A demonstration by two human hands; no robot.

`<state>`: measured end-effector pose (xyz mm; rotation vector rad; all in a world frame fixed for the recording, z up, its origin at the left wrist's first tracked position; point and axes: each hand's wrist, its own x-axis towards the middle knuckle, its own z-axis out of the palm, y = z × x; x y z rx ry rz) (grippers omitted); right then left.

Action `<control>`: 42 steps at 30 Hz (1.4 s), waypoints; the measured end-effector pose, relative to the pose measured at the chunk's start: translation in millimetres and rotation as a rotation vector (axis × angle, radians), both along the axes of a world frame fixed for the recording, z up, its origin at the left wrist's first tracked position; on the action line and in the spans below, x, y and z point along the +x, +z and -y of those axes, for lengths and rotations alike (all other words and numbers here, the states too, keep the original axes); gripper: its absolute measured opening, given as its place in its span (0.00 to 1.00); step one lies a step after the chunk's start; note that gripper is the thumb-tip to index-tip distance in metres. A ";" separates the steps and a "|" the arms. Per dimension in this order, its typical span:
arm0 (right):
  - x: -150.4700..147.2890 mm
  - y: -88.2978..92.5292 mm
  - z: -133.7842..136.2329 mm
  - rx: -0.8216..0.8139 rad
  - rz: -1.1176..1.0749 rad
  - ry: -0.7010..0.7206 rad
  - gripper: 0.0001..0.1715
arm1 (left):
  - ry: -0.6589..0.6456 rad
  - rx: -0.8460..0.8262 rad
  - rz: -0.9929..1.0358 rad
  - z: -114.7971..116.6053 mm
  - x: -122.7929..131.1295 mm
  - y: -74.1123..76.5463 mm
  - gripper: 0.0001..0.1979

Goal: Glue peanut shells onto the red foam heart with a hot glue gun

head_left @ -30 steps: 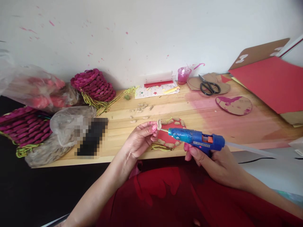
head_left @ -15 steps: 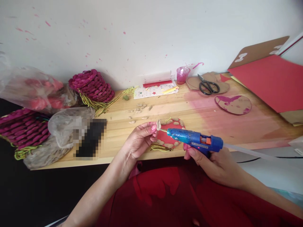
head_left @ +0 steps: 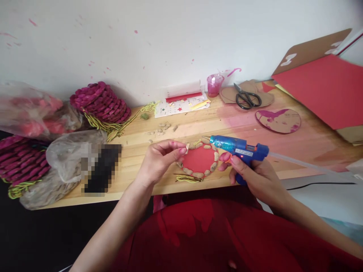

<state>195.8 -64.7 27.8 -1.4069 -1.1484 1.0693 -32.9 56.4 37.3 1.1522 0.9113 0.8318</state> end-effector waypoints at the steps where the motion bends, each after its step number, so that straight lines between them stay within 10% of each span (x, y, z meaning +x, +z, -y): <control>1: 1.7 -2.7 -3.3 -0.022 -0.082 -0.014 0.17 | -0.001 0.100 -0.071 -0.3 1.3 0.2 0.10; 11: 5.2 -18.9 -24.6 -0.109 -0.468 -0.111 0.12 | -0.128 0.818 -0.548 0.3 17.2 -12.1 0.09; 27: 10.5 -27.9 -25.4 -0.142 -0.483 -0.105 0.11 | -0.282 1.171 -0.860 -9.6 21.0 -14.8 0.07; 42: 10.8 -25.2 -23.9 -0.162 -0.475 -0.082 0.11 | -0.281 1.168 -0.816 -9.9 25.7 -15.0 0.06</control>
